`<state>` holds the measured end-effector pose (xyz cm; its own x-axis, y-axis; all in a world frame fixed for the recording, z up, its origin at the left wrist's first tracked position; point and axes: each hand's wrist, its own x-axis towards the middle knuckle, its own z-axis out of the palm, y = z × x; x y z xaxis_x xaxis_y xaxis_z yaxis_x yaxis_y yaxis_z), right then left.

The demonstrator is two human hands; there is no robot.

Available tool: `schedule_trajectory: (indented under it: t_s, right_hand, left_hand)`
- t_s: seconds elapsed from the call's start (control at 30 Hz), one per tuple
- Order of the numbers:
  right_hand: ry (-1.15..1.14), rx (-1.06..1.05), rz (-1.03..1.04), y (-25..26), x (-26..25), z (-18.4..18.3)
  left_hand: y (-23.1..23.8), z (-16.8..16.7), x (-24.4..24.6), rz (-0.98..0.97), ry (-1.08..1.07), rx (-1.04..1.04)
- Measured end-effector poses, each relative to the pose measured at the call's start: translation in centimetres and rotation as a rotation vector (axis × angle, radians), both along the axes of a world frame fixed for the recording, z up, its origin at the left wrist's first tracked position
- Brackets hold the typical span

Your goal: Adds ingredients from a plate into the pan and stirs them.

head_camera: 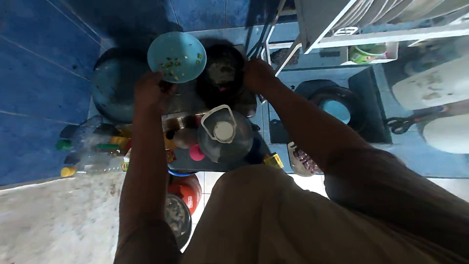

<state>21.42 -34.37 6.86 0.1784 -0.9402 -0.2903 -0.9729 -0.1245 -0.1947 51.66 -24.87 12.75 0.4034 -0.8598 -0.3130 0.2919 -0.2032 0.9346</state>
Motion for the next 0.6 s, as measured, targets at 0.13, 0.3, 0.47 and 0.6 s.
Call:
schedule_trajectory:
  t_s: [0.13, 0.3, 0.47, 0.6]
  right_hand:
    - [0.009, 0.039, -0.095, -0.4, 0.5, -0.1]
    - [-0.051, 0.015, 0.096, -0.4, 2.3, -0.3]
    - [-0.027, -0.001, 0.161, -0.9, 2.2, -0.7]
    - [-0.048, -0.023, -0.017, -2.7, 1.4, -0.7]
  left_hand:
    - [0.3, -0.4, 0.0, -0.008, -0.001, 0.009]
    - [0.0, -0.1, -0.3, -0.019, -0.007, 0.002]
    - [0.3, 0.0, -0.3, -0.034, 0.002, -0.028]
    - [0.4, 0.3, -0.4, -0.014, 0.006, -0.021]
